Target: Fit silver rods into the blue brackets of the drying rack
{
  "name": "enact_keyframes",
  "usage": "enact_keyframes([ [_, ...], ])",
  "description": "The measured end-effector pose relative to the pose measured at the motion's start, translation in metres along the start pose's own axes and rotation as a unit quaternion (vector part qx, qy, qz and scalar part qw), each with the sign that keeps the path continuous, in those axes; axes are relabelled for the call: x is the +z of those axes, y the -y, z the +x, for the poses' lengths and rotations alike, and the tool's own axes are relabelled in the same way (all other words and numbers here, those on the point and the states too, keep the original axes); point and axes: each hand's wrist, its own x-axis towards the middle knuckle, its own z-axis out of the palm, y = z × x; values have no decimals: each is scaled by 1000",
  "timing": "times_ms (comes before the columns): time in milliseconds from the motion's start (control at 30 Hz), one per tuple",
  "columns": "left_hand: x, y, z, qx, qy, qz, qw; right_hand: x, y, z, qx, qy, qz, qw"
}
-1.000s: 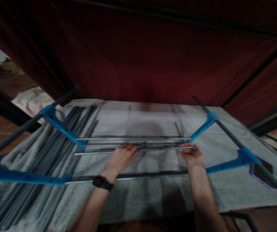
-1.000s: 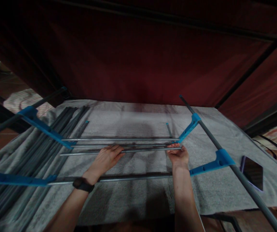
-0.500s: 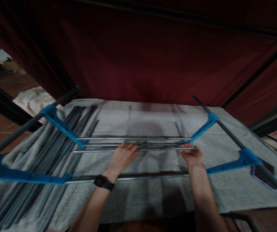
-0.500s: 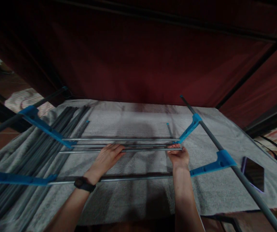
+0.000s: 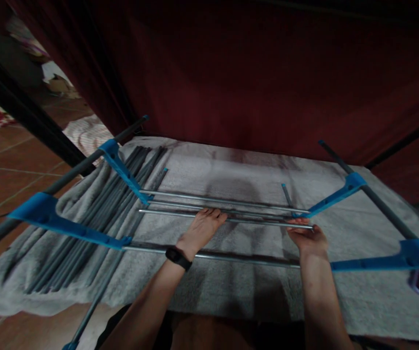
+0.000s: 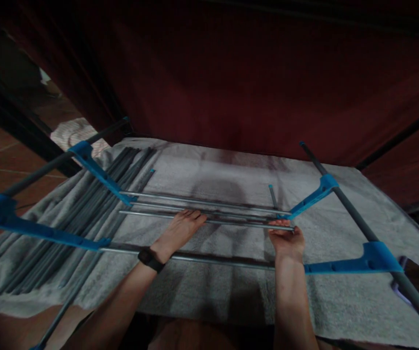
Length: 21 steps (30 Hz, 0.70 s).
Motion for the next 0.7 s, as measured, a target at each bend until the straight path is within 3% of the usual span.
enact_keyframes([
  [700,9,2,-1,0,-4,-3,1000,-4,0,3,-10,10,-20,1000],
])
